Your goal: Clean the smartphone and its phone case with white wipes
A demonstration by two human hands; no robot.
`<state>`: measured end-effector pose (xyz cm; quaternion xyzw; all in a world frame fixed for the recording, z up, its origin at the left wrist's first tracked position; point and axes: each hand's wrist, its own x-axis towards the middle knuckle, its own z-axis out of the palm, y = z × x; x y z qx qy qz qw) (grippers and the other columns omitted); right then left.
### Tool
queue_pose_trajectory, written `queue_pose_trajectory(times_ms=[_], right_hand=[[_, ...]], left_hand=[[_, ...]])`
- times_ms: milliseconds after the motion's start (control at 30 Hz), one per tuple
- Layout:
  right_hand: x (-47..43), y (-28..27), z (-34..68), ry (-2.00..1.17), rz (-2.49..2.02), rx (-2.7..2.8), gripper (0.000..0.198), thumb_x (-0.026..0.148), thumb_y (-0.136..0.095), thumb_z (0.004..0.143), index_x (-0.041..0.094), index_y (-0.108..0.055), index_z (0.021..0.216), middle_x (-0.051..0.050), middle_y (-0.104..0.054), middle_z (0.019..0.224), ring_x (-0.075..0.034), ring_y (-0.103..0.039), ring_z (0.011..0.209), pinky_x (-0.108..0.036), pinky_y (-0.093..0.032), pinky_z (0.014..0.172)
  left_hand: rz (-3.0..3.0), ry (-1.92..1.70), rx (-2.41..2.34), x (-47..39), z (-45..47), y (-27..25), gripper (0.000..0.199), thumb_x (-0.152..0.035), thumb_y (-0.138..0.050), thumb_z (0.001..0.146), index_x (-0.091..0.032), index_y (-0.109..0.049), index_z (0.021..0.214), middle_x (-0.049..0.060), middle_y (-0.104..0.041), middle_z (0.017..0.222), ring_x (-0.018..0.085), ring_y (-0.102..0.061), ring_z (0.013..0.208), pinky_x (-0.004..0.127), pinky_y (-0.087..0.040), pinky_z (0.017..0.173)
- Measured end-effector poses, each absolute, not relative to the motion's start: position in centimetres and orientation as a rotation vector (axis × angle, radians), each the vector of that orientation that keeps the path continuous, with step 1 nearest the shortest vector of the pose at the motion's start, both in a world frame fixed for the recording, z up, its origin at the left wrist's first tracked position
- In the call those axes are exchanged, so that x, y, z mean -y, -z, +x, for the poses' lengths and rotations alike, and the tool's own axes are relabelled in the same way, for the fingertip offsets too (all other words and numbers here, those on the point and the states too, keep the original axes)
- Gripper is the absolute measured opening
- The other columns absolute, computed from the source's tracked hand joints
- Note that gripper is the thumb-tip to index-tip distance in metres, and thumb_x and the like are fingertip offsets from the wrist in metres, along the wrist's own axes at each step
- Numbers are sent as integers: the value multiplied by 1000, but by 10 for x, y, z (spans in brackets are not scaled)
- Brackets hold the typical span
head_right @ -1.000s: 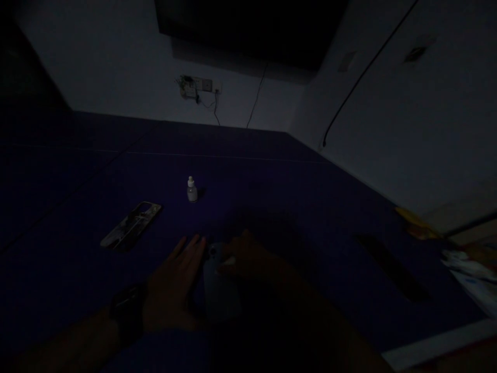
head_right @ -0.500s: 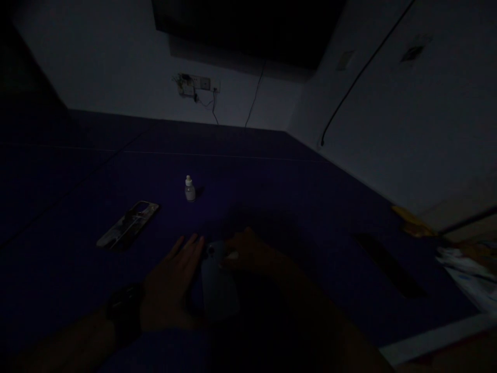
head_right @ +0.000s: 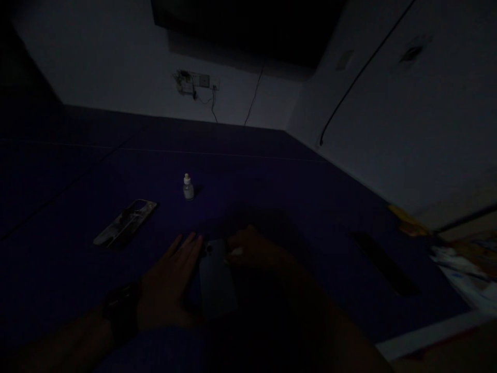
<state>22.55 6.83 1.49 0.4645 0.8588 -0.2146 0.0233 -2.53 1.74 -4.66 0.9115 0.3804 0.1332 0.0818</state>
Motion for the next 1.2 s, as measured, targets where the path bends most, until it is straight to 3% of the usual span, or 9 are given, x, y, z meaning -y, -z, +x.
queue_pose_trajectory(times_ms=[300, 433, 833, 1200], right_hand=[[-55, -16, 232, 919, 1257, -2608, 19, 42, -73, 81, 23, -70, 84, -1, -68, 91, -25, -61, 94, -45, -35, 99], [-52, -14, 233, 820, 1367, -2653, 21, 43, -65, 87, 23, -71, 90, -4, -69, 94, -26, -60, 97, -44, -37, 96], [-53, -17, 231, 938, 1248, -2602, 21, 42, -71, 83, 21, -69, 83, -2, -69, 90, -24, -61, 90, -44, -35, 97], [-57, -10, 232, 908, 1325, -2671, 19, 41, -66, 87, 22, -68, 86, -3, -69, 92, -23, -62, 91, -45, -35, 100]], left_hand=[[2738, -442, -1111, -16, -26, 45, 145, -89, -60, 60, -6, 10, 157, 29, -28, 158, 49, -25, 146, 63, -13, 119], [2733, -443, -1122, -15, -26, 42, 144, -88, -60, 61, -5, 10, 156, 29, -28, 158, 49, -26, 145, 63, -14, 119], [2723, -458, -1118, -16, -25, 45, 140, -87, -60, 61, -3, -3, 157, 30, -27, 158, 49, -24, 146, 63, -14, 118], [2715, -425, -1130, -17, -25, 43, 144, -87, -63, 58, -5, 1, 158, 28, -28, 159, 48, -23, 147, 62, -12, 119]])
